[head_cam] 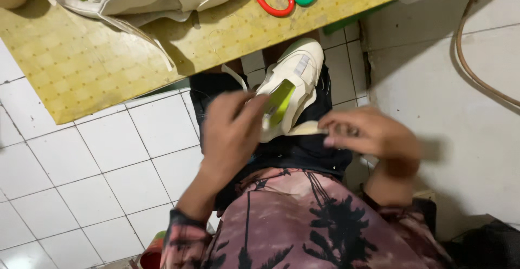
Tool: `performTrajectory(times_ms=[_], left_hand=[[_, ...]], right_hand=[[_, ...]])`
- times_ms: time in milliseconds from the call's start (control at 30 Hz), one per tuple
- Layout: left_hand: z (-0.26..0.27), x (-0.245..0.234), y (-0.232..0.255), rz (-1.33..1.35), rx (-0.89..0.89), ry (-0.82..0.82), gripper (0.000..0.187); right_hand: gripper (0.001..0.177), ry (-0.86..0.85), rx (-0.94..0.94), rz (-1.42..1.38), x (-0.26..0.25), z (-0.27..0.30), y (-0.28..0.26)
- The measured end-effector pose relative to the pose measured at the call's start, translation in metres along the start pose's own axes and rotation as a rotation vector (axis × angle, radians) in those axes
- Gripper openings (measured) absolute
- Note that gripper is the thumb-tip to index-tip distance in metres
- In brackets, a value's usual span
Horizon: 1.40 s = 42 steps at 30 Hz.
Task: The person sews a white shoe using a needle and thread, pulling the thread through the shoe's upper. They then use scissors to cut the thread and continue sewing the shoe.
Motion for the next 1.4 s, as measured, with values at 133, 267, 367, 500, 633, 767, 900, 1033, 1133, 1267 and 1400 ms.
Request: performTrajectory(times_ms=[133,267,367,500,633,767,900,1033,1133,1267,1400], left_hand=[[-0.053,0.061,0.005,0.001,0.118,-0.216,0.032],[-0.08,0.099,0.007,-0.198,0.032,-0.177,0.039],[-0.083,0.113,0.002,-0.189,-0.061,-0.138,0.028],[-0.076,0.125,-0.014,0.057,-0.14,-0.151,0.014],[-0.068,0.117,-0.022,0.167,-0.169,-0.063,0.015],[-0.059,0.116,-0.025,0.098,-0.139,-0.034,0.015],[-0.058,0.106,-0.026,0.05,-0.149,0.003,0.017],[-0.056,0.101,-0.03,0.144,-0.142,-0.034,0.011],[-0.058,0.093,-0.031,0.338,-0.173,-0.081,0.007],[-0.058,0.097,-0.037,0.56,-0.235,-0.144,0.004],[-0.058,0.096,-0.034,0.656,-0.26,-0.174,0.007]], right_hand=[[0.022,0.5,-0.09,0.116,-0.053,0.009,-0.047],[0.009,0.916,-0.189,0.442,-0.106,-0.013,-0.107],[0.023,0.963,-0.188,0.658,-0.132,-0.063,-0.105],[0.041,0.976,0.108,0.935,-0.15,-0.121,-0.082],[0.019,0.938,0.002,0.964,-0.156,-0.112,-0.089],[0.034,0.853,0.019,0.765,-0.153,-0.097,-0.093],[0.041,0.843,0.082,0.71,-0.128,-0.052,-0.109],[0.056,0.76,-0.101,0.23,-0.084,-0.007,-0.101],[0.06,0.638,-0.29,-0.227,-0.041,-0.004,-0.04],[0.075,0.335,-0.531,-0.796,0.012,-0.018,0.014],[0.092,0.328,-0.499,-0.988,0.037,-0.02,0.039]])
Point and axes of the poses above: each hand's wrist, its own z-axis away from the middle knuckle, its own x-axis out of the palm, y = z × x, the point moved 7 cm from there along -z, towards the middle knuckle, and after that the axes turned 12 degrees about -y, right-handed, at the moved point
